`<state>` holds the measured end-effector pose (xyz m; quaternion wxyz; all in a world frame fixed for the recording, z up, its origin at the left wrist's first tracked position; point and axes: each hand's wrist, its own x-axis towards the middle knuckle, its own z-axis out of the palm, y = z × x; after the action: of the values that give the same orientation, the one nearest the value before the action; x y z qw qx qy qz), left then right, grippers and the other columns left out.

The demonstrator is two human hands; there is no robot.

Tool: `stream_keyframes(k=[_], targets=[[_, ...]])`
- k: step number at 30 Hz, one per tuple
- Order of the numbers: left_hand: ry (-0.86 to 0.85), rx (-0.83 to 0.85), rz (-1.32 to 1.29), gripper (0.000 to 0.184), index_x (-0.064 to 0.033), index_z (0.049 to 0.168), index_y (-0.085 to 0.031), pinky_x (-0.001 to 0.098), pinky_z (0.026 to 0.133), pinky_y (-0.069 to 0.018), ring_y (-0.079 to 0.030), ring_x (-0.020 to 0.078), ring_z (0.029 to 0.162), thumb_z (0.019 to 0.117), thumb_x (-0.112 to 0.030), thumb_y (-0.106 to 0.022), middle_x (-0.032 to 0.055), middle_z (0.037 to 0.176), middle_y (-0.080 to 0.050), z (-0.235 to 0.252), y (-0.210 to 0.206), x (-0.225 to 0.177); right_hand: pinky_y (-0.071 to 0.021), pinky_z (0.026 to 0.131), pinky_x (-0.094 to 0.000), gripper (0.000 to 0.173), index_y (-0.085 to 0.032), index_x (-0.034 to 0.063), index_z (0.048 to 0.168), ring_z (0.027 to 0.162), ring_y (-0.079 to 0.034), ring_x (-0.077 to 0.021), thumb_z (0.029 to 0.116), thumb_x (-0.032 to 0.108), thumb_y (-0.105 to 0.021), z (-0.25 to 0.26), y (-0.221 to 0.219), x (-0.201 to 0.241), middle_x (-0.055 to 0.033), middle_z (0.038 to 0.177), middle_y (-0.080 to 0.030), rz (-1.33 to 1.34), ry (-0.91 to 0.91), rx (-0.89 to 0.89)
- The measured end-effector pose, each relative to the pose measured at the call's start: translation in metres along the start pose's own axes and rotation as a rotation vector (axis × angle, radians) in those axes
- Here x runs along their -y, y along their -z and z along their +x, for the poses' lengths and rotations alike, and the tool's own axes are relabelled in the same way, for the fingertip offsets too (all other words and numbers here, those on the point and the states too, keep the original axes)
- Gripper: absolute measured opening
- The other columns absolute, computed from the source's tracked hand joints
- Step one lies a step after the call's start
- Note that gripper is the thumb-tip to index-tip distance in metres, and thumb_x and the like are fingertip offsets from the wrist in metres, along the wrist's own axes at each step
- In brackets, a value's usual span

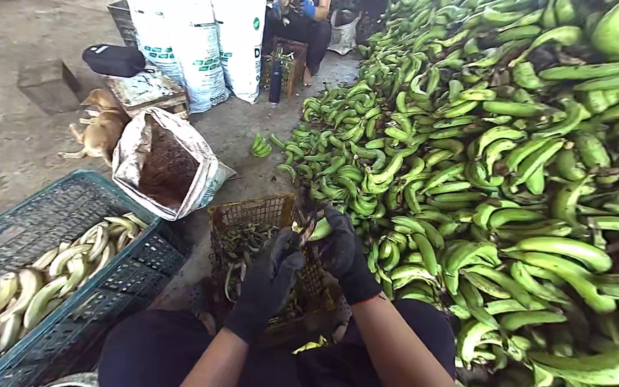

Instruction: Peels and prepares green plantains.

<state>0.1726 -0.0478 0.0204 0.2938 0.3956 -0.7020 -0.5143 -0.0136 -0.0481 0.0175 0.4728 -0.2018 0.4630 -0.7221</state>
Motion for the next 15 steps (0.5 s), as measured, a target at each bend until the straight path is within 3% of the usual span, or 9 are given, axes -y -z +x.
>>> stream_keyframes(k=[2, 6, 10, 13, 14, 15], targets=[[0.047, 0.032, 0.025, 0.069, -0.0202, 0.159, -0.039, 0.0368, 0.071, -0.057, -0.064, 0.0125, 0.074, 0.1012, -0.057, -0.051, 0.0033, 0.105, -0.072, 0.001, -0.006, 0.007, -0.0614, 0.069, -0.0405, 0.037, -0.04, 0.0063, 0.142, 0.081, -0.07, -0.0247, 0.1096, 0.024, -0.04, -0.001, 0.004, -0.003, -0.016, 0.1, -0.067, -0.018, -0.031, 0.006], [0.07, 0.075, 0.024, 0.066, -0.0144, 0.155, -0.043, 0.0342, 0.071, -0.0567, -0.063, 0.0106, 0.074, 0.1028, -0.053, -0.05, 0.0023, 0.1, -0.07, 0.004, -0.009, 0.014, -0.0613, 0.072, -0.0405, 0.039, -0.042, 0.0066, 0.145, 0.083, -0.07, -0.0249, 0.1088, 0.022, -0.043, -0.003, 0.003, -0.008, -0.0163, 0.101, -0.067, -0.007, -0.094, -0.006], [0.078, 0.036, -0.082, 0.063, -0.0117, 0.154, -0.045, 0.0307, 0.07, -0.0559, -0.063, 0.0082, 0.075, 0.1032, -0.049, -0.052, 0.0022, 0.104, -0.07, 0.005, -0.01, 0.021, -0.0613, 0.069, -0.0401, 0.037, -0.041, 0.0066, 0.142, 0.08, -0.069, -0.0241, 0.1082, 0.022, -0.045, -0.004, -0.002, -0.016, -0.0151, 0.097, -0.066, 0.042, -0.082, -0.039], [0.104, -0.003, -0.286, 0.055, -0.0067, 0.152, -0.044, 0.0226, 0.077, -0.0543, -0.063, 0.0022, 0.086, 0.1056, -0.034, -0.052, 0.0036, 0.123, -0.066, 0.004, -0.012, 0.017, -0.0625, 0.069, -0.0377, 0.041, -0.04, 0.0041, 0.143, 0.08, -0.071, -0.022, 0.1063, 0.021, -0.047, -0.008, -0.009, -0.021, -0.0137, 0.097, -0.068, -0.031, 0.035, -0.062], [0.109, -0.017, -0.367, 0.051, -0.0048, 0.15, -0.045, 0.021, 0.073, -0.054, -0.062, 0.0021, 0.083, 0.106, -0.029, -0.052, 0.0028, 0.119, -0.065, 0.004, -0.013, 0.016, -0.0627, 0.071, -0.0372, 0.04, -0.041, 0.0036, 0.142, 0.081, -0.072, -0.0214, 0.1059, 0.021, -0.047, -0.01, -0.011, -0.022, -0.0131, 0.097, -0.069, -0.063, 0.076, -0.054], [0.12, -0.039, -0.453, 0.046, -0.0035, 0.146, -0.047, 0.021, 0.066, -0.0528, -0.059, 0.0037, 0.073, 0.1061, -0.025, -0.051, 0.0012, 0.104, -0.064, 0.006, -0.015, 0.017, -0.0628, 0.072, -0.0357, 0.038, -0.042, 0.0036, 0.14, 0.081, -0.072, -0.02, 0.1064, 0.021, -0.046, -0.012, -0.012, -0.023, -0.0119, 0.096, -0.07, -0.086, 0.113, -0.047]])
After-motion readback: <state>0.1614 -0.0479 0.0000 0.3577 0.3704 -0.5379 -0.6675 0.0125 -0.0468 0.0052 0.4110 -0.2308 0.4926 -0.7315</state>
